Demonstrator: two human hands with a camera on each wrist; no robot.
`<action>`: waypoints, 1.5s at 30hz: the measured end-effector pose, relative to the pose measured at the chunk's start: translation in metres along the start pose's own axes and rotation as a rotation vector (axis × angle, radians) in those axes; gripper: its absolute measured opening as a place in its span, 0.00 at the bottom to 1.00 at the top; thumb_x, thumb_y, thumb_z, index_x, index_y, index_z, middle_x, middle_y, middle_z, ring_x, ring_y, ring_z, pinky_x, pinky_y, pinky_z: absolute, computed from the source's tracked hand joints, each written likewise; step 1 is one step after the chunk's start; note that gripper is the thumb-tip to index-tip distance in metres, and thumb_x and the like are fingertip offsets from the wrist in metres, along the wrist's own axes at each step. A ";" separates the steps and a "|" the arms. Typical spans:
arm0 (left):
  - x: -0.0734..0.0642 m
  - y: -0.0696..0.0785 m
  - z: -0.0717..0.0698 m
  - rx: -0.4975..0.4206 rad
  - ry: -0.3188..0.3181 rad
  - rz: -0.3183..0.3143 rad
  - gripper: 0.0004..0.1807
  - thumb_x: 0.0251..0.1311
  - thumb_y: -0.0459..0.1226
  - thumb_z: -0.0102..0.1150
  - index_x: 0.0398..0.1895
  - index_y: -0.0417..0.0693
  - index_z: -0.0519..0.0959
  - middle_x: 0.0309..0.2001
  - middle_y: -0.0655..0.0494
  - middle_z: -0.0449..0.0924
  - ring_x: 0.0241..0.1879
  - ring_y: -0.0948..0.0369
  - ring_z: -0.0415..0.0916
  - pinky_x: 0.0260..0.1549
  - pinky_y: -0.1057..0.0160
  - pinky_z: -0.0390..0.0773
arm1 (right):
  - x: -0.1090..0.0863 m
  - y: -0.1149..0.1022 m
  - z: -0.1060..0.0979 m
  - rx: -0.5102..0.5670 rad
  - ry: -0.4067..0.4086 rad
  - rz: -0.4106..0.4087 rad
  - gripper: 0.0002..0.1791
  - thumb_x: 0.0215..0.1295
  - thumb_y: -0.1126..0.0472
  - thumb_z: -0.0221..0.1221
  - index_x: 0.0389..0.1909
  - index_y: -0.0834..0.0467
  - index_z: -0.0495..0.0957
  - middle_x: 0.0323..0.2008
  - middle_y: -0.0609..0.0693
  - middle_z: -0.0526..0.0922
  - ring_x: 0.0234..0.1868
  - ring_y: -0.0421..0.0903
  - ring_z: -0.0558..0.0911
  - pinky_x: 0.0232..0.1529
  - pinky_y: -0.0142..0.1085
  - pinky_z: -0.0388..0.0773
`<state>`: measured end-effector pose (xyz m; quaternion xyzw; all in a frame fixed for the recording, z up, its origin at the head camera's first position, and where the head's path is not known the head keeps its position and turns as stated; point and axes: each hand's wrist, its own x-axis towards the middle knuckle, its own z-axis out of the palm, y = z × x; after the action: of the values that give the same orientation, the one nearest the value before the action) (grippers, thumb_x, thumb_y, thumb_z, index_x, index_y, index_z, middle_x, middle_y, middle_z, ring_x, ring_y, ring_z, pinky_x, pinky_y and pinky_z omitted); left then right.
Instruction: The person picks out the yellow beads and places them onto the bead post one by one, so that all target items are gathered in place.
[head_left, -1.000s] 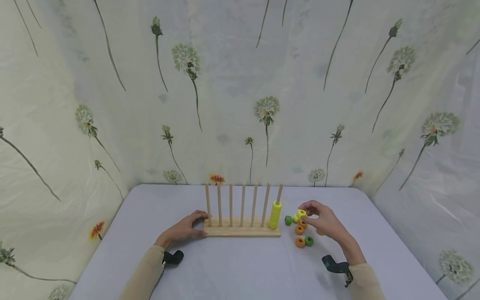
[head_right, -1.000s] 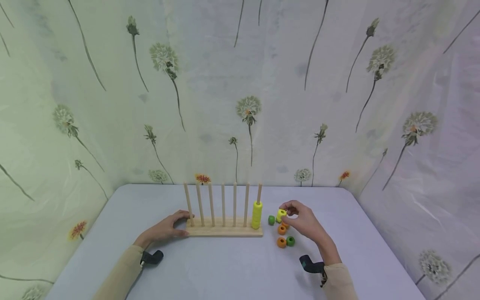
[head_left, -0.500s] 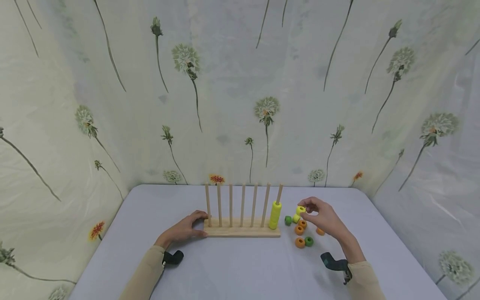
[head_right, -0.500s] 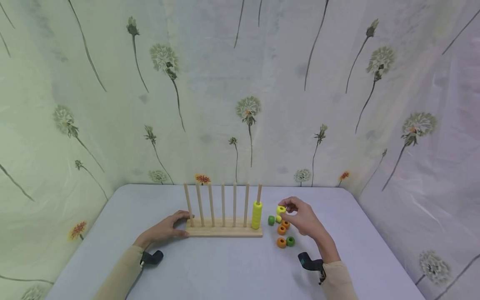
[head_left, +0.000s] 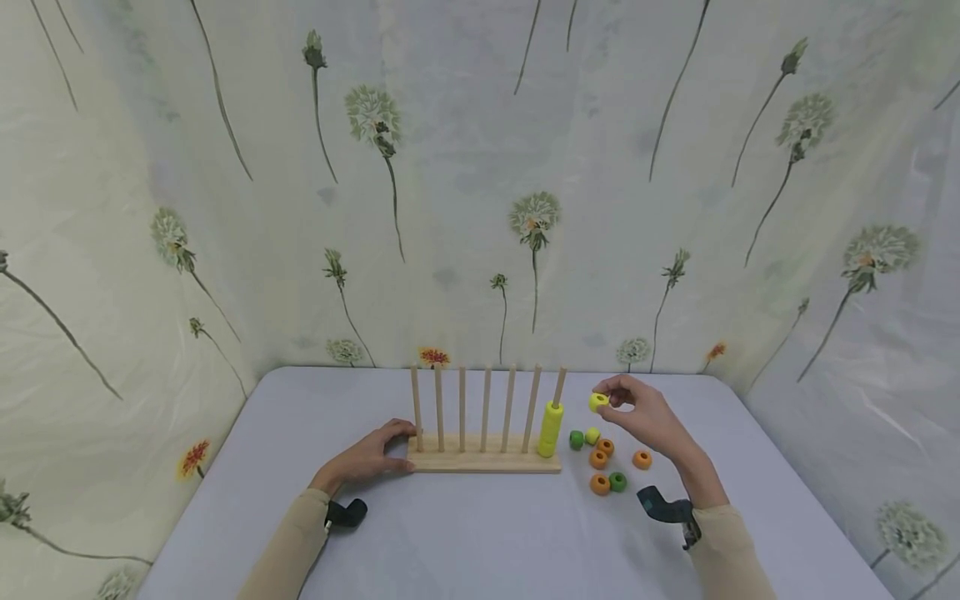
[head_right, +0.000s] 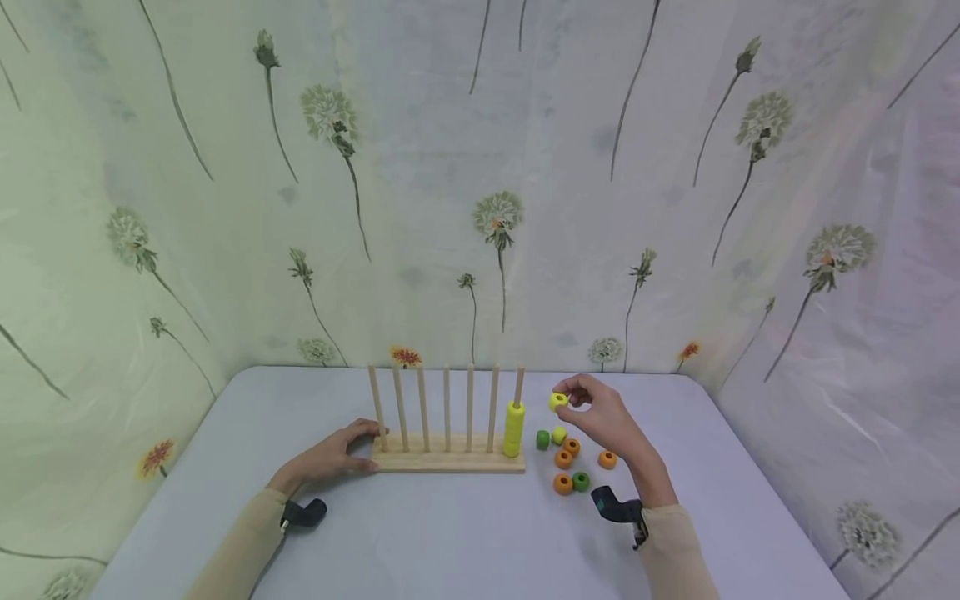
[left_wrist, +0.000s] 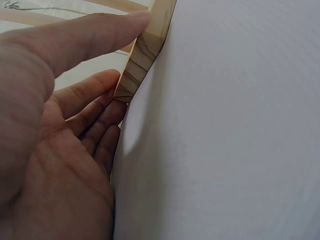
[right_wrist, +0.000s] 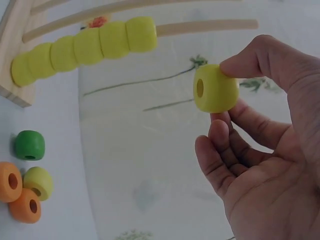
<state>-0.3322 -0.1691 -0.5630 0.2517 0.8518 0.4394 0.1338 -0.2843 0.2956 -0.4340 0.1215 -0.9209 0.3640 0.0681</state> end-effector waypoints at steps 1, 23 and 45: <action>0.000 0.000 0.000 -0.005 0.000 -0.001 0.34 0.52 0.46 0.71 0.63 0.52 0.70 0.66 0.53 0.64 0.71 0.50 0.55 0.69 0.43 0.54 | 0.002 -0.002 -0.001 -0.001 0.002 -0.004 0.17 0.62 0.58 0.64 0.50 0.57 0.75 0.46 0.52 0.79 0.45 0.47 0.75 0.44 0.32 0.76; 0.001 -0.002 0.000 -0.009 0.000 0.003 0.34 0.52 0.45 0.71 0.63 0.50 0.70 0.67 0.50 0.64 0.71 0.48 0.54 0.69 0.42 0.53 | 0.026 -0.040 -0.017 -0.010 0.028 -0.081 0.17 0.63 0.54 0.64 0.50 0.54 0.75 0.46 0.50 0.78 0.45 0.46 0.75 0.45 0.35 0.74; 0.001 -0.001 0.000 0.008 0.005 0.013 0.34 0.52 0.46 0.71 0.63 0.50 0.70 0.67 0.50 0.64 0.71 0.48 0.55 0.69 0.42 0.53 | 0.042 -0.067 -0.018 0.023 -0.011 -0.138 0.16 0.62 0.57 0.63 0.50 0.56 0.75 0.48 0.50 0.79 0.44 0.47 0.75 0.46 0.39 0.73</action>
<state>-0.3332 -0.1695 -0.5641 0.2568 0.8522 0.4377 0.1278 -0.3062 0.2537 -0.3682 0.1874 -0.9065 0.3682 0.0864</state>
